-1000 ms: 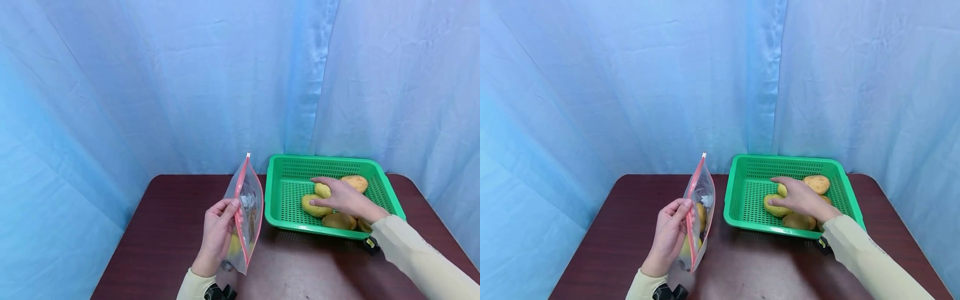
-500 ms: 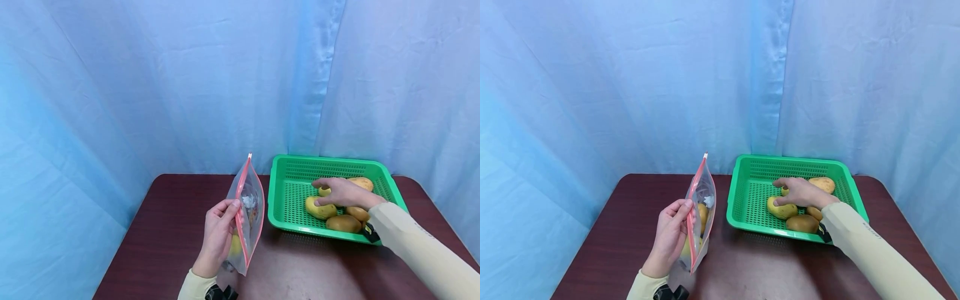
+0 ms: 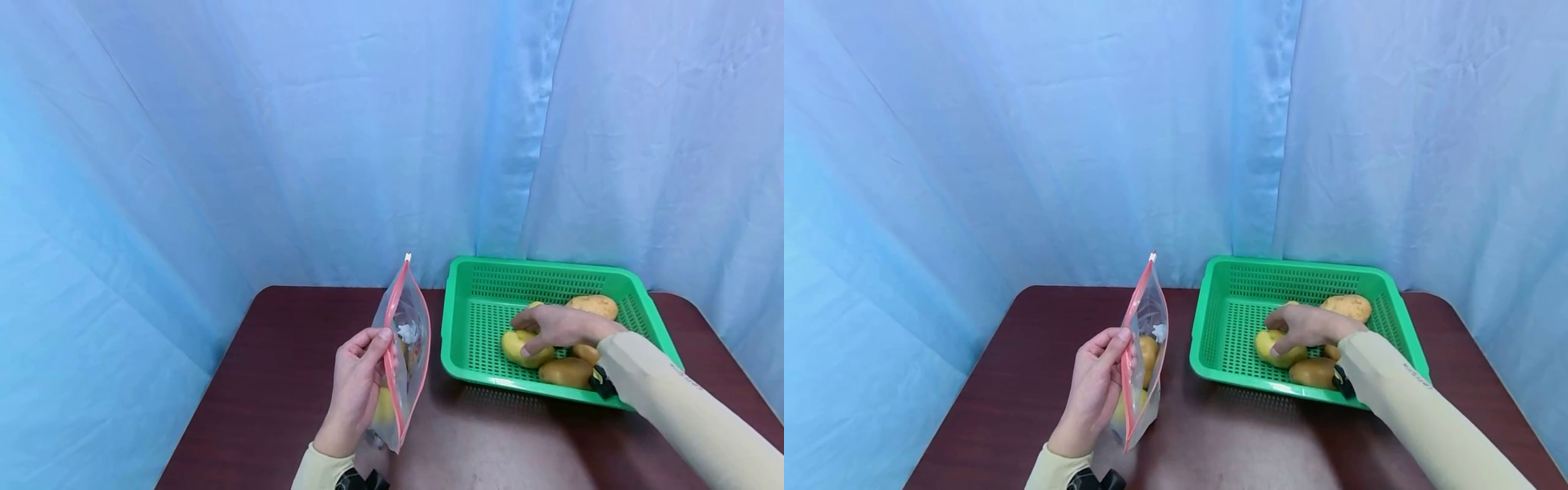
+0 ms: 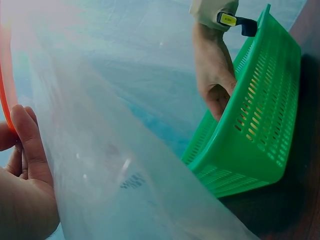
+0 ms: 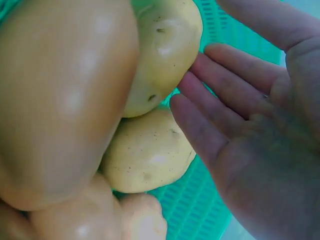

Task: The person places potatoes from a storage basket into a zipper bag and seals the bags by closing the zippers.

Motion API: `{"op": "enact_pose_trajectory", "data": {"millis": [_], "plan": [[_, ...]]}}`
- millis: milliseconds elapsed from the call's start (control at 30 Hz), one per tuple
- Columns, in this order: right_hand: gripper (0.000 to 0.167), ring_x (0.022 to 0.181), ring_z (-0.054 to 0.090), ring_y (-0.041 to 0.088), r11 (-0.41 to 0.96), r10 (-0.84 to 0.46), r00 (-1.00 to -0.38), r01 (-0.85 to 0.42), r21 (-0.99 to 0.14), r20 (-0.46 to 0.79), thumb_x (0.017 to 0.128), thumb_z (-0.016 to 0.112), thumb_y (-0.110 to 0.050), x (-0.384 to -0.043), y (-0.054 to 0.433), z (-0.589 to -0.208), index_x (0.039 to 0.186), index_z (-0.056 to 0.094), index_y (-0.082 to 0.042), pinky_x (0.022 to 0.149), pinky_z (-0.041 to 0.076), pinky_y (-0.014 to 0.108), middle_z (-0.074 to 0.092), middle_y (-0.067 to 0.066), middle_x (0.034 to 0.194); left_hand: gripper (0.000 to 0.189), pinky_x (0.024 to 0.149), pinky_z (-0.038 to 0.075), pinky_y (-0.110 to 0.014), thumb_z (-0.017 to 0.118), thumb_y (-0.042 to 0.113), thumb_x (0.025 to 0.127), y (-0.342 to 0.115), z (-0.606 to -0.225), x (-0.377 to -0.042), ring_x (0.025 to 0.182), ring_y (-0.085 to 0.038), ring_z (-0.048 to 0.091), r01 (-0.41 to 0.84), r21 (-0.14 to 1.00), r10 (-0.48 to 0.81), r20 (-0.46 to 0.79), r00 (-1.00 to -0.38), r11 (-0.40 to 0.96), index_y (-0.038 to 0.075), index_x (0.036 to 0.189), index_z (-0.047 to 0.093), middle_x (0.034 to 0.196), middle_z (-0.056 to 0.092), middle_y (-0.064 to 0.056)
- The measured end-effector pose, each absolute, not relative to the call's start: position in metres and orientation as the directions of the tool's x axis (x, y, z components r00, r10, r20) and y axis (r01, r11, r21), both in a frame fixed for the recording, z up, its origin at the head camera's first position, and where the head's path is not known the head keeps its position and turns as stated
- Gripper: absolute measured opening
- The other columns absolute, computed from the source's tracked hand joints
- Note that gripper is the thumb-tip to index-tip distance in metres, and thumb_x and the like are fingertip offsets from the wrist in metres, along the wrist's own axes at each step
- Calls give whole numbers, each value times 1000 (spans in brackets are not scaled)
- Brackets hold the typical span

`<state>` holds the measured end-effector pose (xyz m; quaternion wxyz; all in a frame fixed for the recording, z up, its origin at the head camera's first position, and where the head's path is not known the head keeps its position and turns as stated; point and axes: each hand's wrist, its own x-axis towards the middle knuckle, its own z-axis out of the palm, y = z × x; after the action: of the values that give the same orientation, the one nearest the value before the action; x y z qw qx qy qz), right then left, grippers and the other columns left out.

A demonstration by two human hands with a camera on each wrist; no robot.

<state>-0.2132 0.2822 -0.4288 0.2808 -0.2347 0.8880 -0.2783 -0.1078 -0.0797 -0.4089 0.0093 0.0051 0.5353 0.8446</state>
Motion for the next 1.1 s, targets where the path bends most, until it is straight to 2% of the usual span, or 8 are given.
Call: {"op": "enact_pose_trajectory", "data": {"millis": [200,333,567,700,867,967,1100], "plan": [[72,136,48,46,757,-582,-731,-326,-566,-358,89,83,-31,-215,274,-432,146,53,1,106,44,60,54,22,147,12,57,50,-20,68,15,101,-81,-415,-112,63,-9,57,1,900,24,13,-1000,-435,7,93,70,74,63,-1],[75,136,47,46,775,-567,-737,-326,-541,-368,87,84,-34,-216,278,-434,148,53,-3,105,45,60,52,21,149,11,57,50,-20,67,14,101,-81,-416,-112,63,-9,57,-5,899,23,5,-1000,-438,7,93,70,74,63,-1],[77,133,51,44,793,-558,-712,-306,-526,-426,86,85,-29,-219,281,-436,148,50,2,102,47,57,53,21,146,12,57,50,-20,67,15,102,-80,-416,-113,62,-10,57,-5,906,18,3,-1000,-423,7,94,70,74,62,-1],[73,121,57,35,811,-548,-704,-316,-492,-452,86,85,-27,-222,279,-440,146,53,0,95,50,51,60,14,136,12,57,50,-20,66,14,102,-82,-416,-112,62,-9,57,6,904,8,10,-1000,-427,8,93,70,74,62,-1],[65,96,56,21,808,-566,-692,-359,-467,-447,85,84,-25,-223,279,-444,141,58,-4,79,48,41,63,2,115,11,56,49,-19,66,12,102,-82,-416,-112,63,-9,57,11,893,12,18,-1000,-449,10,91,71,73,63,0],[65,89,54,18,789,-586,-693,-371,-489,-419,81,83,-22,-224,281,-443,138,59,-3,75,47,38,63,0,110,11,56,49,-19,67,12,101,-82,-416,-113,62,-8,56,12,888,17,23,-1000,-460,11,92,72,74,64,1],[67,88,54,16,757,-617,-702,-405,-514,-355,78,83,-23,-228,279,-437,137,59,-1,74,46,36,64,1,111,10,55,49,-19,67,12,101,-83,-416,-114,62,-8,56,19,884,-2,20,-1000,-467,10,92,72,73,63,1]]}}
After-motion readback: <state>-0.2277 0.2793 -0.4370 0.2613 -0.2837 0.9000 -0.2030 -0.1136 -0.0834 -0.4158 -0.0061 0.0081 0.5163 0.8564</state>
